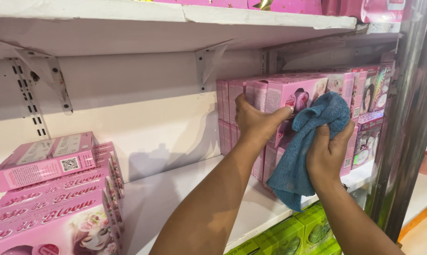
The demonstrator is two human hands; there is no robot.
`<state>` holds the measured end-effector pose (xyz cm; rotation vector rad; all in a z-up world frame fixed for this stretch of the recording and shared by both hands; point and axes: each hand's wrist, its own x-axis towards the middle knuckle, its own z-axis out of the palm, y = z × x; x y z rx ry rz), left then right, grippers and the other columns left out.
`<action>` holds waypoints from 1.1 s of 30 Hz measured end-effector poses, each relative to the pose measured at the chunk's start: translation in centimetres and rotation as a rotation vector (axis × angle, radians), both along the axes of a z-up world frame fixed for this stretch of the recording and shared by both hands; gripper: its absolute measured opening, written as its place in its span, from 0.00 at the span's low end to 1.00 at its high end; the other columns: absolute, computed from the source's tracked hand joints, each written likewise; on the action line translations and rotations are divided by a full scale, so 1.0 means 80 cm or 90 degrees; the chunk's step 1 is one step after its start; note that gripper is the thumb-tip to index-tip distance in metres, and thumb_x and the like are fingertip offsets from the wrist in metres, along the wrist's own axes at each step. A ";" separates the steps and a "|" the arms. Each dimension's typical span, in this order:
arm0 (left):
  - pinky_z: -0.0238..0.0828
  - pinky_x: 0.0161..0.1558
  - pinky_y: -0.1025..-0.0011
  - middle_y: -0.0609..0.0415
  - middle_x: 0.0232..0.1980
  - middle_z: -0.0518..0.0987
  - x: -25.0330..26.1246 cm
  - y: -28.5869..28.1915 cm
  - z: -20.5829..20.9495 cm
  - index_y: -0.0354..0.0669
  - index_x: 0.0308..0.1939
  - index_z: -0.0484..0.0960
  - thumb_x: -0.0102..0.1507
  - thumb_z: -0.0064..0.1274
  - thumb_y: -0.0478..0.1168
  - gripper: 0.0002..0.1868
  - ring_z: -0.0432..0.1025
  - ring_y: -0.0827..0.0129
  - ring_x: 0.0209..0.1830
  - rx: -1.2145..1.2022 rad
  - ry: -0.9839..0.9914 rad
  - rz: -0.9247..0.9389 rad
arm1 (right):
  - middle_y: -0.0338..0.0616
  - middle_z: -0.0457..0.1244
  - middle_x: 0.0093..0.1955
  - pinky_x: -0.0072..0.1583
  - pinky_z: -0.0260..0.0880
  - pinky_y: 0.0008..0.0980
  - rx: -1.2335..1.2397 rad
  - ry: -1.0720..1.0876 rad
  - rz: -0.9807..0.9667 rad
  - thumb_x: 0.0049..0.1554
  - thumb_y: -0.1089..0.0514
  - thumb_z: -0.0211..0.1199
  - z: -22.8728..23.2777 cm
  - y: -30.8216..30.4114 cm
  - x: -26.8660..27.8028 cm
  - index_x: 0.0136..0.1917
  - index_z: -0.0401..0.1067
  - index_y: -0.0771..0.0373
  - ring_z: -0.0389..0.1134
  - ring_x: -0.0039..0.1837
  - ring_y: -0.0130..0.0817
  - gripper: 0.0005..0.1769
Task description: Taking inventory on a notepad and then wiping down shelves and organizing beauty product boxes.
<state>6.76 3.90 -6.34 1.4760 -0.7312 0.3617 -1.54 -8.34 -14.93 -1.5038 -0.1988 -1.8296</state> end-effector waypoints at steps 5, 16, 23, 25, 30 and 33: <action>0.60 0.70 0.55 0.25 0.69 0.64 0.001 0.019 -0.003 0.26 0.74 0.51 0.40 0.72 0.55 0.68 0.63 0.39 0.71 -0.054 -0.032 -0.001 | 0.51 0.61 0.66 0.70 0.62 0.34 0.009 -0.015 -0.057 0.73 0.63 0.47 -0.002 -0.009 0.004 0.74 0.50 0.70 0.63 0.68 0.37 0.20; 0.70 0.62 0.64 0.36 0.62 0.73 -0.050 0.106 -0.009 0.26 0.69 0.56 0.42 0.72 0.50 0.60 0.73 0.54 0.61 -0.147 -0.049 0.016 | 0.51 0.57 0.65 0.67 0.59 0.33 0.017 -0.077 -0.080 0.65 0.65 0.47 0.014 0.028 -0.007 0.71 0.43 0.73 0.60 0.66 0.35 0.25; 0.76 0.54 0.67 0.40 0.57 0.76 -0.065 0.161 -0.006 0.28 0.66 0.56 0.44 0.72 0.45 0.54 0.76 0.62 0.54 -0.285 -0.017 -0.039 | 0.43 0.54 0.63 0.70 0.58 0.27 -0.104 -0.161 0.004 0.70 0.69 0.43 -0.020 0.064 -0.001 0.79 0.43 0.66 0.57 0.62 0.29 0.26; 0.77 0.53 0.69 0.41 0.57 0.76 -0.070 0.180 -0.005 0.28 0.65 0.56 0.47 0.71 0.44 0.52 0.76 0.64 0.53 -0.340 -0.037 -0.074 | 0.45 0.54 0.68 0.73 0.55 0.29 -0.110 -0.149 -0.060 0.69 0.70 0.43 -0.022 0.095 0.000 0.78 0.42 0.66 0.56 0.65 0.31 0.27; 0.75 0.55 0.69 0.41 0.58 0.74 -0.087 0.230 -0.018 0.29 0.65 0.58 0.49 0.71 0.43 0.49 0.74 0.64 0.55 -0.369 -0.136 -0.028 | 0.53 0.54 0.71 0.75 0.55 0.38 -0.049 -0.022 -0.038 0.70 0.67 0.47 -0.025 0.171 0.022 0.78 0.38 0.72 0.59 0.72 0.41 0.29; 0.73 0.59 0.67 0.42 0.60 0.72 -0.089 0.262 -0.020 0.30 0.65 0.58 0.51 0.72 0.41 0.47 0.73 0.63 0.58 -0.361 -0.223 0.049 | 0.62 0.53 0.71 0.75 0.56 0.45 -0.068 0.048 -0.087 0.66 0.67 0.49 -0.026 0.180 0.046 0.79 0.39 0.74 0.60 0.73 0.52 0.33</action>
